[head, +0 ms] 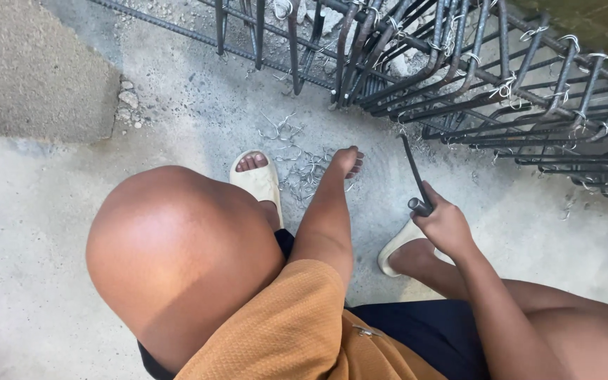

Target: The person sits on the floor and uses a metal hook tool to twist and secure wire ties around the intersections of a rebar cage. They repeatedly pick up wire ties from the ground, wrap them around the rebar, and twist them tight to fasten the structure.

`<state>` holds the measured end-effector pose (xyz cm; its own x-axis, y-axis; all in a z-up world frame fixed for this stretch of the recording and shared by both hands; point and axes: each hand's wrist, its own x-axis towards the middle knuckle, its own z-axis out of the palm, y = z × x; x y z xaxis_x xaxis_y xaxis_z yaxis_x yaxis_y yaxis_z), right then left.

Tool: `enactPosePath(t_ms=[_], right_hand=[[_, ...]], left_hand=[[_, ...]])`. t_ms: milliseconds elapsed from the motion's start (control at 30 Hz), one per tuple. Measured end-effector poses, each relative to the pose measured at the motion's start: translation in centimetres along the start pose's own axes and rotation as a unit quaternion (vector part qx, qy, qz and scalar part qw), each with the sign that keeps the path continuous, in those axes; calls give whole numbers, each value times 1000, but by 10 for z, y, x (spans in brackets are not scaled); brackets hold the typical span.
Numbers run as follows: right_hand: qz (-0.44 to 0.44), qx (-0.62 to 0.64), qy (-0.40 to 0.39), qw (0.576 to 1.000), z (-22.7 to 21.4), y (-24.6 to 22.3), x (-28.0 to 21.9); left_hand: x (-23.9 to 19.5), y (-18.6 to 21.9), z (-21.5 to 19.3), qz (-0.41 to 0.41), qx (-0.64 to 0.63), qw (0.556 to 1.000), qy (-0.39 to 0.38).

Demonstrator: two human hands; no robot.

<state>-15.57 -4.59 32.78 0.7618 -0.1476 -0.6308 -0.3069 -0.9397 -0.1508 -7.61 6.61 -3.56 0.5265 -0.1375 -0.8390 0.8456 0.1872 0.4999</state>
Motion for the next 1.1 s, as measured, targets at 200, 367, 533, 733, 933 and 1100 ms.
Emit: enactPosePath(t_ms=[200, 367, 533, 733, 933, 1100], right_hand=[[1, 154, 16, 988, 19, 22, 8], [-4, 192, 31, 981, 30, 33, 14], [-9, 78, 11, 997, 13, 10, -4], [-88, -233, -18, 968, -6, 17, -6], [-218, -339, 40, 914, -26, 45, 4], [-299, -395, 101, 863, -10, 72, 22]], left_hand=[[-6, 2, 0, -8, 21, 1000, -13], [-23, 25, 19, 3, -8, 999, -37], [-12, 47, 40, 39, -29, 997, -53], [46, 43, 64, 130, 0, 992, -8], [50, 58, 62, 130, 21, 991, 1], [27, 65, 55, 123, -35, 992, -19]])
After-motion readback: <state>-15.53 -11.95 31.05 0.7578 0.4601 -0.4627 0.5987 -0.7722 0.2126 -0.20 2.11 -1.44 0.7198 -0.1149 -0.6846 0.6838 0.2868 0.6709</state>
